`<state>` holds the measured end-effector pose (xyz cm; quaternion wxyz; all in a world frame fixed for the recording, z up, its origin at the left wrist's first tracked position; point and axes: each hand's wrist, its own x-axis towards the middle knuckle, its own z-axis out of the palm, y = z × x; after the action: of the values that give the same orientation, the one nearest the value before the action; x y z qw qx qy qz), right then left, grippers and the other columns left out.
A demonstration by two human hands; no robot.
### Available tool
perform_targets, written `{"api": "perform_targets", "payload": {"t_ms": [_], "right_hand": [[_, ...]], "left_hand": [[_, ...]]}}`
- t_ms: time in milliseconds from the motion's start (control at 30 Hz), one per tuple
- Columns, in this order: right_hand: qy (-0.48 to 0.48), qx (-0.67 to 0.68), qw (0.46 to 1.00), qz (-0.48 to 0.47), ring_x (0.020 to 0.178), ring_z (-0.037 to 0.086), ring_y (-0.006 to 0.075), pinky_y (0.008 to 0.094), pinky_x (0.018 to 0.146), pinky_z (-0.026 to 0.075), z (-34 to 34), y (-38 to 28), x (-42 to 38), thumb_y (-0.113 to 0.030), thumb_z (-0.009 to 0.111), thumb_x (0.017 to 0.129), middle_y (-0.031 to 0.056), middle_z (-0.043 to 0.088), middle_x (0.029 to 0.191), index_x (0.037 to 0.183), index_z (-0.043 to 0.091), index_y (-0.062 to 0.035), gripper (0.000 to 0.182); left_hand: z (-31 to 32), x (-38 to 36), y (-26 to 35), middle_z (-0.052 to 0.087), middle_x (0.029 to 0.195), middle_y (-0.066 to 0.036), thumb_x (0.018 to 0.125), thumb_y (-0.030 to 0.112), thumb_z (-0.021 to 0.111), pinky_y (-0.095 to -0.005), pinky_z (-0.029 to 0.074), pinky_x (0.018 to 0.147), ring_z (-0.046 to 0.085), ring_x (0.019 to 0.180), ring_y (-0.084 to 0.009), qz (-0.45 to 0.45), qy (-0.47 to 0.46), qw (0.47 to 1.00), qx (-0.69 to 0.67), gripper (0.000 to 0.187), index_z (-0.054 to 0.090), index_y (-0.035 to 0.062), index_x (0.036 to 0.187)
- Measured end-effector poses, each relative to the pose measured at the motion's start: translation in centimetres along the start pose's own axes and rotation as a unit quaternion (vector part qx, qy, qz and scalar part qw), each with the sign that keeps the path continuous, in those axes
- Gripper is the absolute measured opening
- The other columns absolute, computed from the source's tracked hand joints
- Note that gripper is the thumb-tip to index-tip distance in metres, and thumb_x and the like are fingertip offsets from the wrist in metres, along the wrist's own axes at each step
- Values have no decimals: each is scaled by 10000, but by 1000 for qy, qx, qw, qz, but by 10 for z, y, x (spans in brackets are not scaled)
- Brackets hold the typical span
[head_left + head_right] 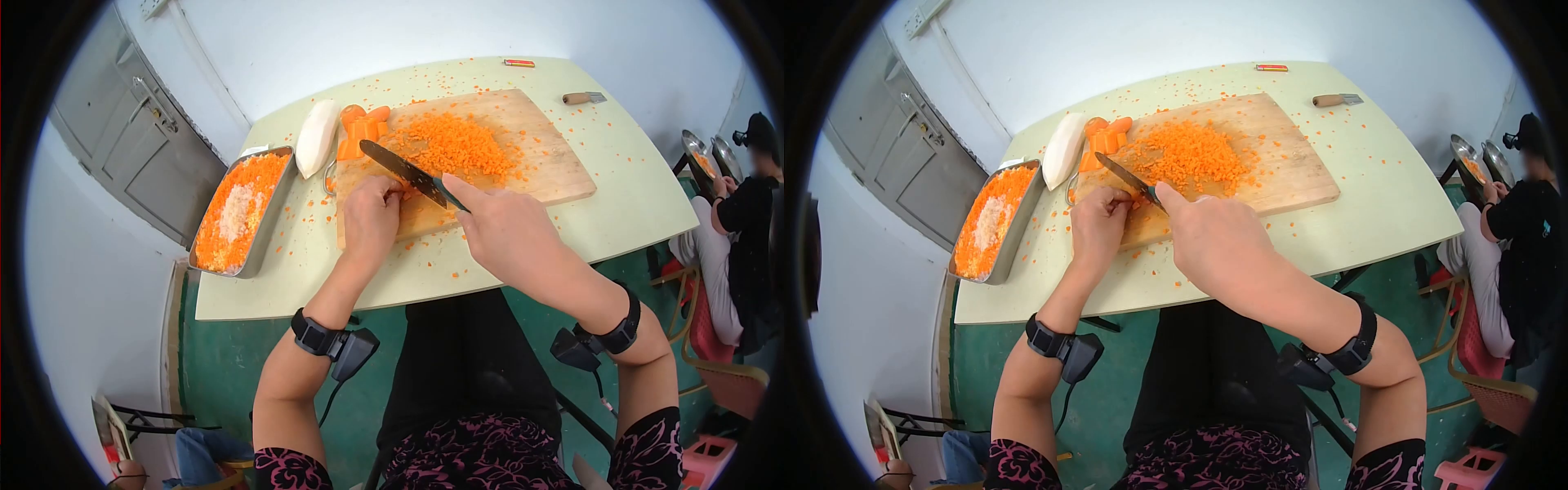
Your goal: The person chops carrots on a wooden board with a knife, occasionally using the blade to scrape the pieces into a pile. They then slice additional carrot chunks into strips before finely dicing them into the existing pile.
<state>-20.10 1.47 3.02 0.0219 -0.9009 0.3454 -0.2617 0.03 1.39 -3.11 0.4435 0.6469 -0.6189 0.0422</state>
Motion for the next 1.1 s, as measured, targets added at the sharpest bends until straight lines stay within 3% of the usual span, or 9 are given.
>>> {"api": "perform_targets", "payload": {"t_ms": [67, 167, 367, 467, 567, 667, 767, 967, 1100], "right_hand": [[-45, -8, 999, 23, 636, 635, 305, 416, 578, 497, -6, -4, 2, -72, 508, 825, 188, 622, 677, 1213, 543, 11, 397], [18, 44, 999, 10, 622, 631, 310, 420, 579, 498, -9, -4, 2, -81, 517, 823, 184, 623, 668, 1207, 547, 13, 397], [-18, 5, 1000, 19, 612, 625, 317, 427, 585, 498, -5, -6, 6, -87, 516, 833, 178, 618, 647, 1206, 551, 15, 388], [1, 64, 997, 51, 670, 606, 360, 443, 614, 478, -11, -10, 7, -76, 576, 834, 198, 615, 708, 1200, 561, -16, 371], [-19, -1, 1000, 6, 614, 619, 333, 426, 590, 497, 3, -5, 1, -101, 514, 854, 182, 616, 651, 1187, 555, 25, 358], [-14, 45, 999, 21, 616, 619, 333, 424, 593, 497, -9, -4, 6, -100, 513, 853, 186, 614, 650, 1198, 550, 26, 369], [36, 60, 998, 10, 625, 624, 329, 425, 597, 499, -9, -5, 3, -94, 514, 850, 193, 615, 655, 1202, 548, 25, 373], [-33, 24, 999, 26, 633, 630, 328, 426, 590, 498, -8, -5, 5, -76, 522, 822, 196, 616, 656, 1225, 530, 25, 416], [-13, 55, 998, 39, 656, 605, 361, 446, 602, 475, -9, -10, 5, -82, 583, 833, 203, 611, 699, 1208, 553, -15, 382]], "left_hand": [[2, 0, -2, 651, 781, -157, 730, -34, 620, -390, 489, 690, 614, 749, -322, 10, 3, 1000, -9, 45, 656, -13, 749], [0, 1, -1, 659, 752, -160, 746, 7, 656, -336, 509, 646, 641, 654, -274, 50, 5, 998, 49, 57, 690, -10, 788], [-1, 2, 4, 643, 748, -164, 709, -35, 623, -413, 477, 690, 603, 754, -340, 58, 5, 998, 18, 61, 659, -7, 750], [4, 2, -3, 652, 741, -156, 744, 31, 664, -352, 501, 637, 634, 673, -285, 62, 16, 997, 47, 61, 692, 8, 793], [2, 2, -1, 651, 740, -158, 746, 28, 666, -353, 503, 645, 631, 664, -291, 43, 6, 999, 24, 72, 689, 3, 810], [1, 1, -1, 655, 755, -154, 744, 15, 663, -358, 505, 658, 629, 666, -296, 9, 7, 1000, 1, 68, 687, -8, 804], [-3, 0, -3, 661, 784, -152, 738, -3, 659, -352, 507, 658, 633, 677, -297, 60, 5, 998, 19, 61, 685, -19, 791], [0, 1, -8, 661, 791, -160, 731, -3, 658, -343, 509, 647, 642, 694, -300, 118, 16, 991, 63, 69, 690, -22, 788], [0, -2, 3, 638, 771, -176, 706, -49, 626, -413, 488, 679, 610, 735, -342, 29, 3, 999, 20, 69, 671, -27, 753]]}}
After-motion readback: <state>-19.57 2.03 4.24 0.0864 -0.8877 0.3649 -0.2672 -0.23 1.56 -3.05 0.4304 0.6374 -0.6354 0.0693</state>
